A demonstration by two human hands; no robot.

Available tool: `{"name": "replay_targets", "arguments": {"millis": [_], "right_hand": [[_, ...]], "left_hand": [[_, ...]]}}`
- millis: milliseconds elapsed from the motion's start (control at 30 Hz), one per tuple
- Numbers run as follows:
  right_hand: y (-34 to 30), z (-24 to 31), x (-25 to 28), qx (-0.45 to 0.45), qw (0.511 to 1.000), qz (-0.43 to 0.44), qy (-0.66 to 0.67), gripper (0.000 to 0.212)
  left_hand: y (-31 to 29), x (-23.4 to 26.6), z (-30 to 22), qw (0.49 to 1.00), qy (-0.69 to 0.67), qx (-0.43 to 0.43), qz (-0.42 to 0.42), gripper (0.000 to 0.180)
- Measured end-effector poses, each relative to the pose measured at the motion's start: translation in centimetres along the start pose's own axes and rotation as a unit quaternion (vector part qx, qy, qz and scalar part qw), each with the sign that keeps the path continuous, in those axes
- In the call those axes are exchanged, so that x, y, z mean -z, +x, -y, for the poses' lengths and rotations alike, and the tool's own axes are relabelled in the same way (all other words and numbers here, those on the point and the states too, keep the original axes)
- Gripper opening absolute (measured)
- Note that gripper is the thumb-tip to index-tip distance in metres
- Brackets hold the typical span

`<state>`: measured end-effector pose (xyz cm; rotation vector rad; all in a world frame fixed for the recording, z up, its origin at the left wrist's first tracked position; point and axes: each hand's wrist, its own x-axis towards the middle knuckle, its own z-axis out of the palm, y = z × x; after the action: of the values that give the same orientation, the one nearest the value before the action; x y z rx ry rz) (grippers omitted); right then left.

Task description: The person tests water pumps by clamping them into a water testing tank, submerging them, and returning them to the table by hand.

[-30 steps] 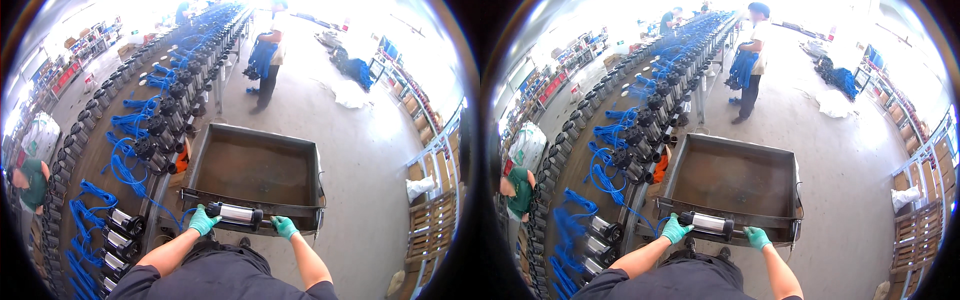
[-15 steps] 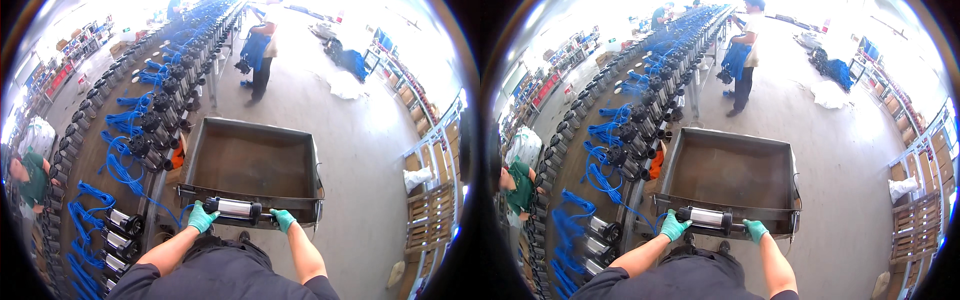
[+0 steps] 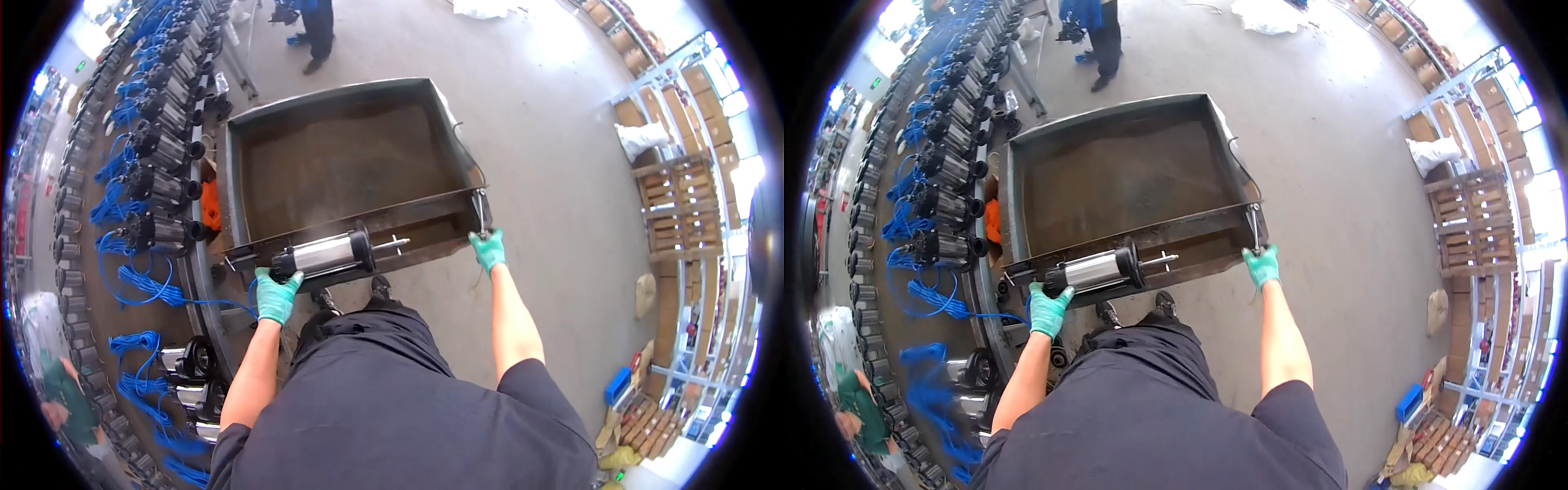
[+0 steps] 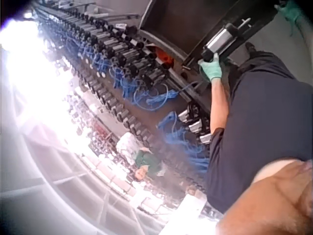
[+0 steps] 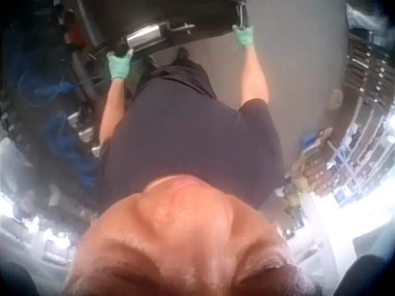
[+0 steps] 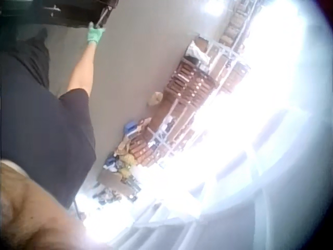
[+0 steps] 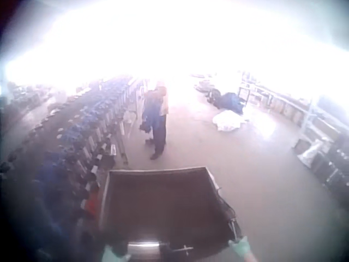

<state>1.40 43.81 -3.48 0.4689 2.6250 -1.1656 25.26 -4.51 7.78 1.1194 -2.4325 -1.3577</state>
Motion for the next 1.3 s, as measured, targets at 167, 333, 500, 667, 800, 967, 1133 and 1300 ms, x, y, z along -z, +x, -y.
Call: {"name": "replay_targets", "arguments": {"millis": [167,333,500,667,800,967,1133,1300], "right_hand": [[-0.1,13.4,1.6,-0.013,0.999,0.026,0.028,0.06],[4.1,11.3,-1.1,0.098,0.992,-0.04,-0.075,0.044],[-5.7,15.7,-1.5,0.082,0.962,0.207,0.159,0.004],[-10.2,16.4,-5.0,-0.038,0.923,0.278,0.262,0.018],[-10.7,16.1,-5.7,-0.073,0.911,0.287,0.288,0.023],[-10.9,16.3,-5.9,-0.092,0.906,0.291,0.294,0.023],[-10.7,15.6,-6.7,-0.103,0.889,0.298,0.333,0.021],[-10.8,16.8,-7.2,-0.083,0.917,0.265,0.285,0.027]], "left_hand": [[-0.7,0.6,-1.2,0.999,0.039,0.028,0.02,0.061],[-0.5,0.4,-0.8,0.997,0.057,0.043,0.02,0.064],[-0.3,0.5,-1.8,0.996,0.075,0.039,0.023,0.07],[0.0,0.7,-1.5,0.994,0.098,0.048,0.028,0.069],[0.0,0.9,-1.5,0.993,0.103,0.043,0.035,0.07],[0.4,0.9,-0.5,0.993,0.105,0.036,0.044,0.069],[0.4,1.0,-0.5,0.989,0.136,0.029,0.041,0.074],[0.5,1.2,-1.2,0.986,0.155,0.035,0.046,0.077]]}}
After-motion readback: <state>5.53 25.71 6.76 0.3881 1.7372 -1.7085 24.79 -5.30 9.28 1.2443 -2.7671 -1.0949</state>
